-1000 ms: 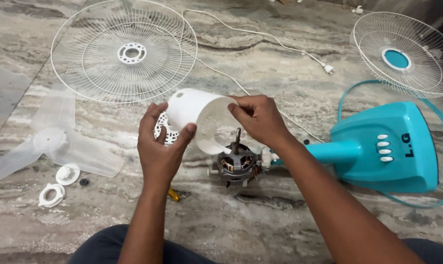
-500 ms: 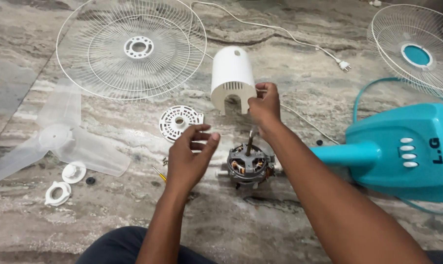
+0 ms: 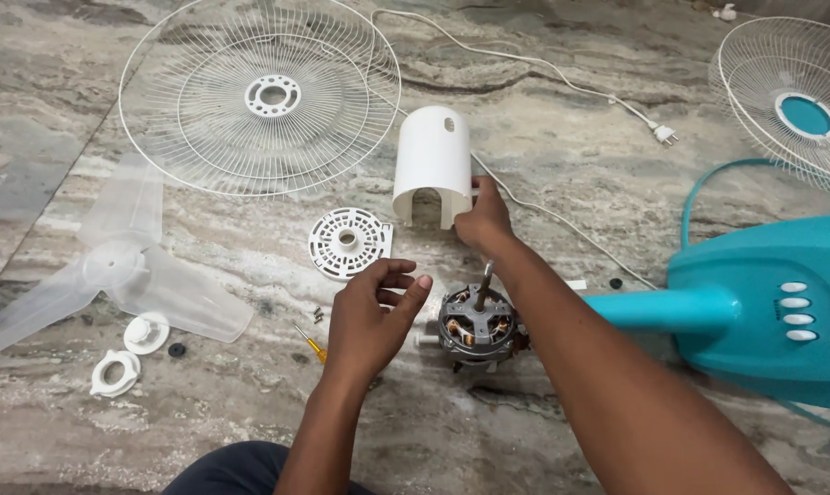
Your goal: The person disassembles a small electric fan by removing screws and separating the motor housing from the base. They use a screwdriver to loosen screws and then pull apart the plastic components to expose the internal motor.
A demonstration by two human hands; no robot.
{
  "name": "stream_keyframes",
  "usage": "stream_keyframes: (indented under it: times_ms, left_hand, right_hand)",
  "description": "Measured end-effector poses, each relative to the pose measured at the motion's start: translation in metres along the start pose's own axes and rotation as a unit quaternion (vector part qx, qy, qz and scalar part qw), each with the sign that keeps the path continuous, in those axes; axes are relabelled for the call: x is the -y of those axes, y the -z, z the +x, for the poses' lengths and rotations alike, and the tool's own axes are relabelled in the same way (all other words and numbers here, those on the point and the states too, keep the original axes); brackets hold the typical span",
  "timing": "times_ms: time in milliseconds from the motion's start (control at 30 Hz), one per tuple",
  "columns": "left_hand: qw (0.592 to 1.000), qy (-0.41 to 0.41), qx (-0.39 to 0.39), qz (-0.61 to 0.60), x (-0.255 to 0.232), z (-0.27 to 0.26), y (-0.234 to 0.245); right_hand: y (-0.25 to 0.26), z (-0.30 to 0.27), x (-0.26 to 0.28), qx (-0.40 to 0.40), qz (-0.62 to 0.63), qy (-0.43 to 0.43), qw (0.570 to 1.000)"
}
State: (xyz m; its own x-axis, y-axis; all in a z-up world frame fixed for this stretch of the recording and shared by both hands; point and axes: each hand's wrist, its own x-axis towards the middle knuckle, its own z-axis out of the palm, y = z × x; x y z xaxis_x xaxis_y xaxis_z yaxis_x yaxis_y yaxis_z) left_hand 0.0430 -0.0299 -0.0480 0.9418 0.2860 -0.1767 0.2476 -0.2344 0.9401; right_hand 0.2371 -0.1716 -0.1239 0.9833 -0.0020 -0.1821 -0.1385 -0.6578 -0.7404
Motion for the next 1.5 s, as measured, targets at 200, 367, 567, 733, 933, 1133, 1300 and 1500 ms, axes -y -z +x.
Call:
stream_keyframes:
  times_ms: [200,367,567,733,933,1133,1300,1500]
  left_hand:
    - [1.000,0.001,-0.004,0.021,0.000,-0.001,0.000]
    - [0.999,-0.003,0.005,0.034,0.008,0.002,-0.002]
    - [0.999,-0.028,0.010,0.042,0.020,0.005,-0.004]
    - [0.998,-0.037,0.035,0.022,0.023,0.005,-0.005]
    - [0.997,-0.062,0.032,0.040,0.020,-0.006,0.000]
    - [0.992,-0.085,0.012,0.098,-0.001,-0.037,0.020]
    - [0.986,-0.106,-0.029,0.126,-0.016,-0.043,0.045]
    - [0.981,-0.131,-0.016,0.143,-0.012,-0.037,0.051]
  right_hand:
    - [0.024,-0.004,-0.003,0.069,0.054,-0.008,0.996]
    - [0.066,-0.012,-0.025,0.104,0.124,0.075,0.984]
    - [0.124,-0.073,-0.021,0.087,0.013,0.215,0.973]
    - [0.165,-0.137,-0.014,0.114,-0.029,0.184,0.976]
    - [0.186,-0.201,-0.018,0.118,-0.039,0.157,0.980]
    - [0.186,-0.218,-0.021,0.058,-0.079,0.159,0.982]
    - [0.186,-0.216,-0.009,0.020,-0.089,0.174,0.980]
    - [0.181,-0.198,-0.015,0.002,-0.097,0.187,0.978]
